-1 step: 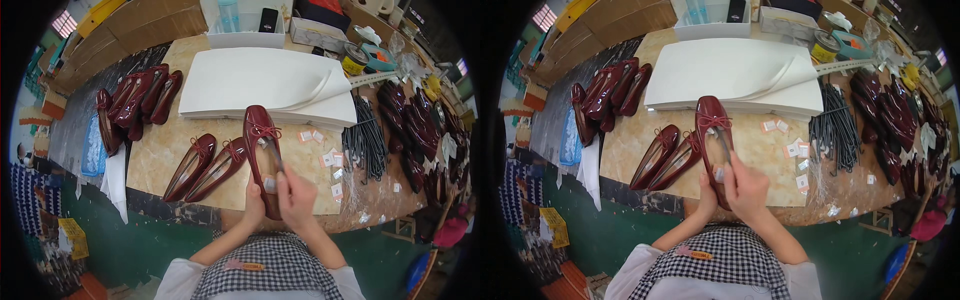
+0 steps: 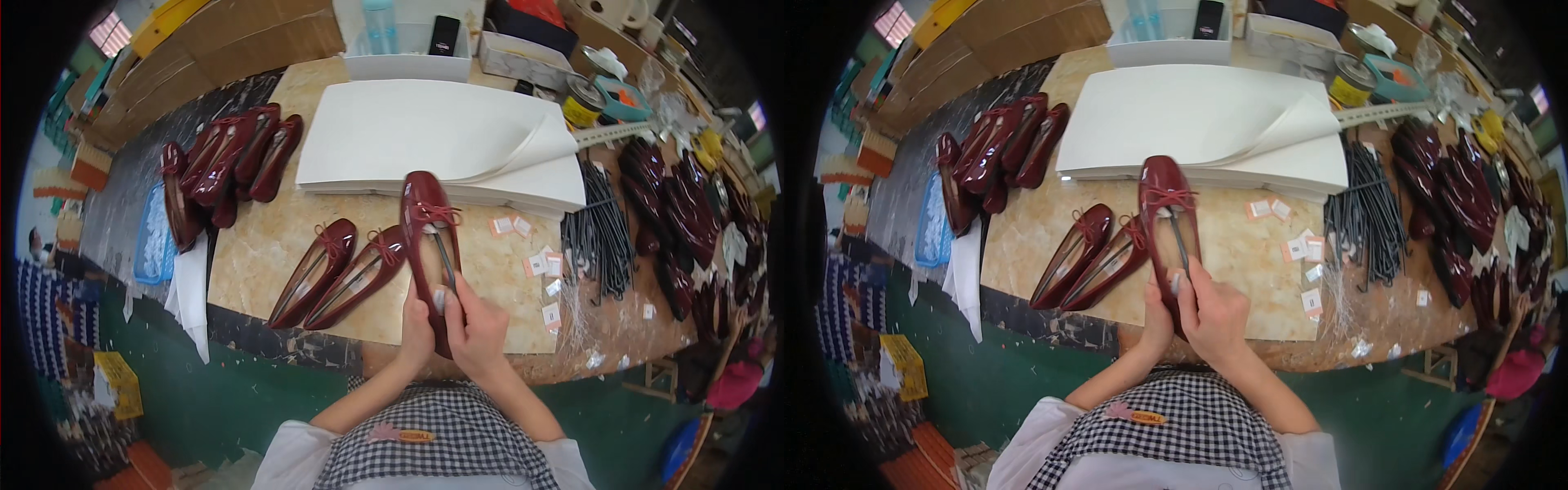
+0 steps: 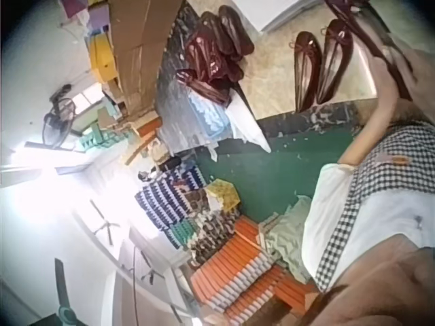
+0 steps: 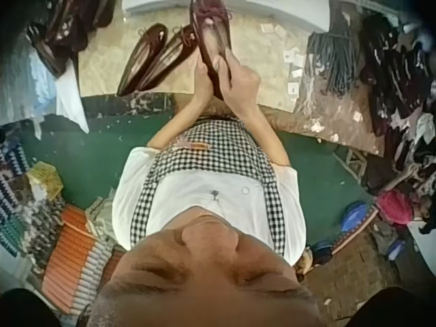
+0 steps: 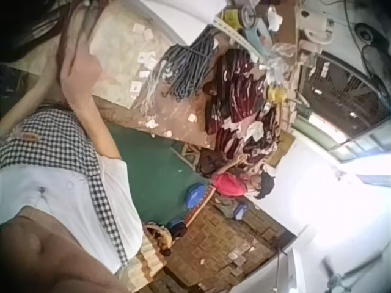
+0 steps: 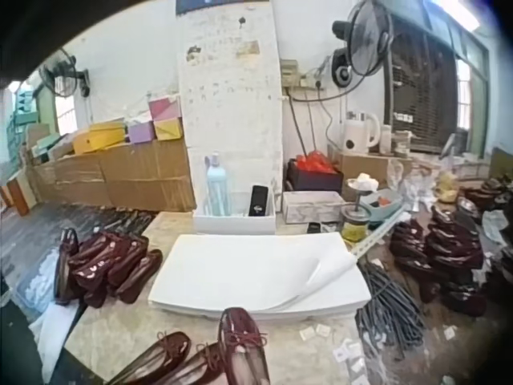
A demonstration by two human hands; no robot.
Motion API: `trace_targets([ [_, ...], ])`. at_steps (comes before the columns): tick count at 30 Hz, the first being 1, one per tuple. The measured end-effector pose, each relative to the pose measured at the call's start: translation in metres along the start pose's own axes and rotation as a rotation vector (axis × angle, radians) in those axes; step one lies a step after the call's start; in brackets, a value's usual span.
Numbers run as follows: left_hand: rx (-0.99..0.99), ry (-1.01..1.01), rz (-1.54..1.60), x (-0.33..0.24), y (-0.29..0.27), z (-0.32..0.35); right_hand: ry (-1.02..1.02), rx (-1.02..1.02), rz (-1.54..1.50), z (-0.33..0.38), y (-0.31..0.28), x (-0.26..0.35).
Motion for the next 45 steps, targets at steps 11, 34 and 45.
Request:
trace_targets([
  [11,0.07,0.281,-1.694,-0.119,-0.077,0.013,0.427,0.257,-0.167,0.011,-0.05,-0.051],
  [34,-0.422,0.38,-1.977,-0.411,-0.294,-0.361,0.551,0.298,0.34,0.05,-0.214,-0.204],
  [45,0.261,0.906,-1.945,-0.269,-0.04,-0.227,0.404,0.291,1.292,-0.103,-0.359,-0.434],
])
Point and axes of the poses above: each hand's wrist, its own z-axis away from the middle knuckle, its own y-axis out of the palm, x = y × z, the point moved 1 cm from there along -z, towards the middle knuckle, and after that the axes turned 13 degrees about z, right-handed, at the moved point
